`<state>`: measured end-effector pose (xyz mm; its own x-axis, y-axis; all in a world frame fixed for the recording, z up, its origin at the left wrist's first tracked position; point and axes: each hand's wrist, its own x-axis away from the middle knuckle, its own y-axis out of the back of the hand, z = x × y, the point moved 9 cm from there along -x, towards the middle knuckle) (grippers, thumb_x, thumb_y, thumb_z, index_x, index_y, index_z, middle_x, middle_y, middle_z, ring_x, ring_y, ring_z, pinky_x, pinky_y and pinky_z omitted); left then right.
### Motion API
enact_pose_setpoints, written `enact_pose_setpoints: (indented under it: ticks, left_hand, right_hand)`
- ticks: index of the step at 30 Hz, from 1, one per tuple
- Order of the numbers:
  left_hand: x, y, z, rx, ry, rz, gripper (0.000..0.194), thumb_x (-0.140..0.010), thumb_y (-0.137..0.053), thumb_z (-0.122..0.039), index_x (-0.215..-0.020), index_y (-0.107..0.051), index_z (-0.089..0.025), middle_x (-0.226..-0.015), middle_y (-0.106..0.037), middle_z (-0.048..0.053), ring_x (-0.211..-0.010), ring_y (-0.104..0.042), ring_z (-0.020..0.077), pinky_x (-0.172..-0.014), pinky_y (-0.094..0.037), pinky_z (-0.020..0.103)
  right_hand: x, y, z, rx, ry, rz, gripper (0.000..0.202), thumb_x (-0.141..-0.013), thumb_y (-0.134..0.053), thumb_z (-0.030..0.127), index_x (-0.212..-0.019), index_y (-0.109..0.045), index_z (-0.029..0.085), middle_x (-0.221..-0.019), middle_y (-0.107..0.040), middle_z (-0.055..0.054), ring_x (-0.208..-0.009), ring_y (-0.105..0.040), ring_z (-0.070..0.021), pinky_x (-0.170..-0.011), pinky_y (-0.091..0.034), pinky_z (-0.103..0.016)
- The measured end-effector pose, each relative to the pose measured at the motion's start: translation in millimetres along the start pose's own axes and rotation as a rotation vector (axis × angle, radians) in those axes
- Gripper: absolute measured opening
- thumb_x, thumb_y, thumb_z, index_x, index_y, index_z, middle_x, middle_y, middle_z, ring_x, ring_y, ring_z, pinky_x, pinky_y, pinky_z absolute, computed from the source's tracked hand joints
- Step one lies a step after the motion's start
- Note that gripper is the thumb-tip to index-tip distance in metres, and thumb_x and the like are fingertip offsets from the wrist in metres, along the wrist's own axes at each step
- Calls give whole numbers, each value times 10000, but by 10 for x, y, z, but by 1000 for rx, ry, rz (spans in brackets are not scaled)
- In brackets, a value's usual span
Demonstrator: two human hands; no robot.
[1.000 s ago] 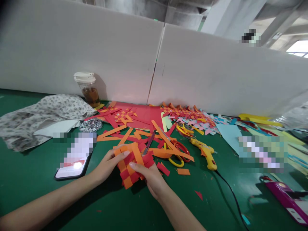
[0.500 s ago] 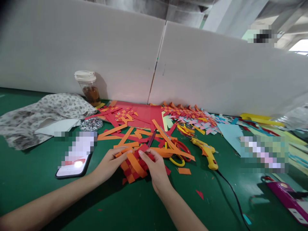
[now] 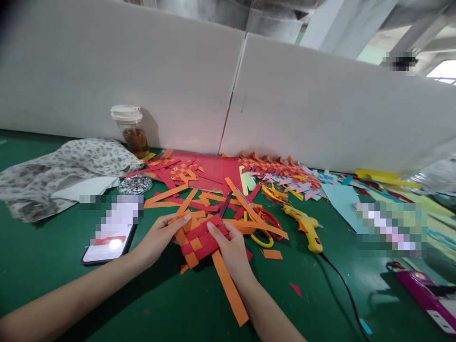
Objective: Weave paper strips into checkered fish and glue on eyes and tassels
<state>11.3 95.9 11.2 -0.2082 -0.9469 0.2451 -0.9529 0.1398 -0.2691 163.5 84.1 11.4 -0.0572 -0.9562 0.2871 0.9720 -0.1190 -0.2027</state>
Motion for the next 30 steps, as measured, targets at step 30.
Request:
enact_pose_setpoints:
  ticks: [30]
  left_hand:
    - [181, -249, 266, 454, 259, -13, 180, -875, -600, -193, -1040, -658, -147, -1041, -723, 102, -845, -703, 189, -699, -556, 270]
  right_hand:
    - [101, 151, 297, 260, 229, -147, 305, -641, -777, 441, -825, -699, 210, -846, -733, -37, -793, -667, -226, -689, -539, -321]
